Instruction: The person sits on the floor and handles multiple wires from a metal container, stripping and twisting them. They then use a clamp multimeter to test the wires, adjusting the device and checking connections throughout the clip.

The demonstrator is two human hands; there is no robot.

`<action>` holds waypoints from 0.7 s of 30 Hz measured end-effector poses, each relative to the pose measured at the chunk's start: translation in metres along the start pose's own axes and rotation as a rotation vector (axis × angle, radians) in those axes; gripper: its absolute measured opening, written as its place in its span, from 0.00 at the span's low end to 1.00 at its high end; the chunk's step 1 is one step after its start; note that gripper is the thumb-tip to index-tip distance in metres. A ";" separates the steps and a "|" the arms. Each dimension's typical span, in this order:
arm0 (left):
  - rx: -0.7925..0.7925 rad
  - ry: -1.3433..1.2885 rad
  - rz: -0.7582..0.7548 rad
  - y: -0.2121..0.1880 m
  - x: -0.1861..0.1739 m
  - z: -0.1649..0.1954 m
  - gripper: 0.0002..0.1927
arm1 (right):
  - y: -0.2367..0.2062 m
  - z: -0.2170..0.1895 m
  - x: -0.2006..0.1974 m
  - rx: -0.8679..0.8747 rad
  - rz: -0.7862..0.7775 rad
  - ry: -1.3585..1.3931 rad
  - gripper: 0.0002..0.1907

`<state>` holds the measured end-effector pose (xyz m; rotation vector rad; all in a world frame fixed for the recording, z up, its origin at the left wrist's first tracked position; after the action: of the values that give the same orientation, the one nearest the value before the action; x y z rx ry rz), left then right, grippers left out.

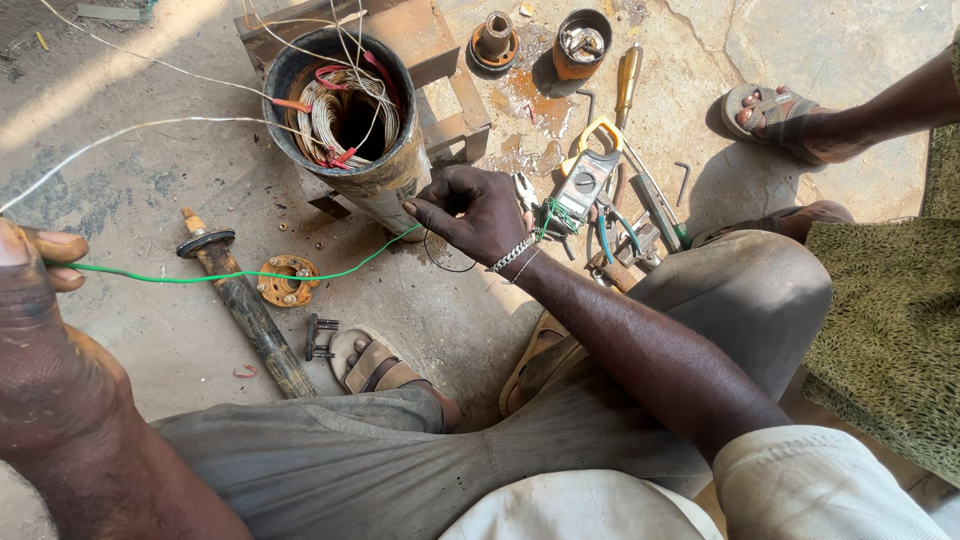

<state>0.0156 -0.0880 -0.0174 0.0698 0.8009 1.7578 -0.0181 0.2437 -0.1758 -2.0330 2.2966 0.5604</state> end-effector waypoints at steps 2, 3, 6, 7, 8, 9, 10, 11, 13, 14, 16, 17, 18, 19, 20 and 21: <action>-0.005 0.001 0.001 0.000 0.000 0.000 0.12 | 0.000 -0.002 0.000 -0.023 0.004 -0.012 0.12; -0.004 0.002 0.002 -0.001 0.000 0.000 0.12 | 0.000 -0.001 0.000 -0.010 -0.002 -0.027 0.12; 0.000 0.002 0.002 -0.001 0.000 0.000 0.12 | 0.000 0.002 0.002 0.027 -0.016 -0.019 0.14; 0.000 -0.002 0.000 -0.001 0.000 0.000 0.12 | 0.000 0.002 0.003 0.041 -0.021 -0.008 0.15; -0.004 -0.001 -0.002 -0.001 0.001 0.000 0.11 | 0.000 0.000 0.002 0.011 -0.013 -0.012 0.14; -0.005 -0.001 0.001 -0.001 0.000 0.000 0.11 | 0.001 -0.003 0.001 -0.019 -0.006 -0.016 0.13; -0.006 0.000 0.001 -0.002 0.000 0.000 0.11 | 0.001 -0.006 0.000 -0.049 0.000 -0.019 0.12; -0.005 0.001 0.004 -0.002 0.000 0.000 0.11 | 0.000 -0.004 0.001 -0.025 -0.005 -0.032 0.12; -0.002 0.001 0.004 -0.002 0.000 0.000 0.11 | 0.000 0.000 0.002 0.021 -0.011 -0.058 0.12; -0.002 -0.002 0.002 -0.002 0.000 0.000 0.11 | 0.000 0.000 0.002 0.023 -0.011 -0.023 0.13; -0.007 -0.003 0.001 -0.002 0.000 0.000 0.11 | 0.000 0.000 0.003 0.033 -0.013 0.044 0.14; -0.007 -0.002 0.002 -0.003 0.000 0.000 0.11 | 0.000 -0.002 0.002 0.011 -0.006 0.018 0.13; -0.007 -0.001 0.002 -0.003 0.000 0.000 0.11 | 0.000 -0.004 0.001 -0.013 -0.001 -0.007 0.13; -0.007 0.000 0.002 -0.003 0.001 0.000 0.11 | 0.000 -0.006 0.001 -0.037 0.004 -0.031 0.12; -0.005 0.001 0.004 -0.003 0.000 0.000 0.11 | 0.000 -0.005 0.002 -0.019 -0.005 -0.021 0.12; -0.003 -0.002 0.004 -0.003 0.001 0.001 0.11 | 0.000 -0.004 0.002 -0.001 -0.012 -0.012 0.12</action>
<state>0.0178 -0.0869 -0.0185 0.0705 0.7971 1.7621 -0.0177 0.2403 -0.1725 -2.0368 2.2766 0.5716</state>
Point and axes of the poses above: each hand's wrist, its own y-axis towards the middle knuckle, its own x-axis out of the palm, z = x × y, the point moved 9 cm from there along y, towards the middle knuckle, and after that the axes turned 5 degrees about z, right-handed, at the moved point
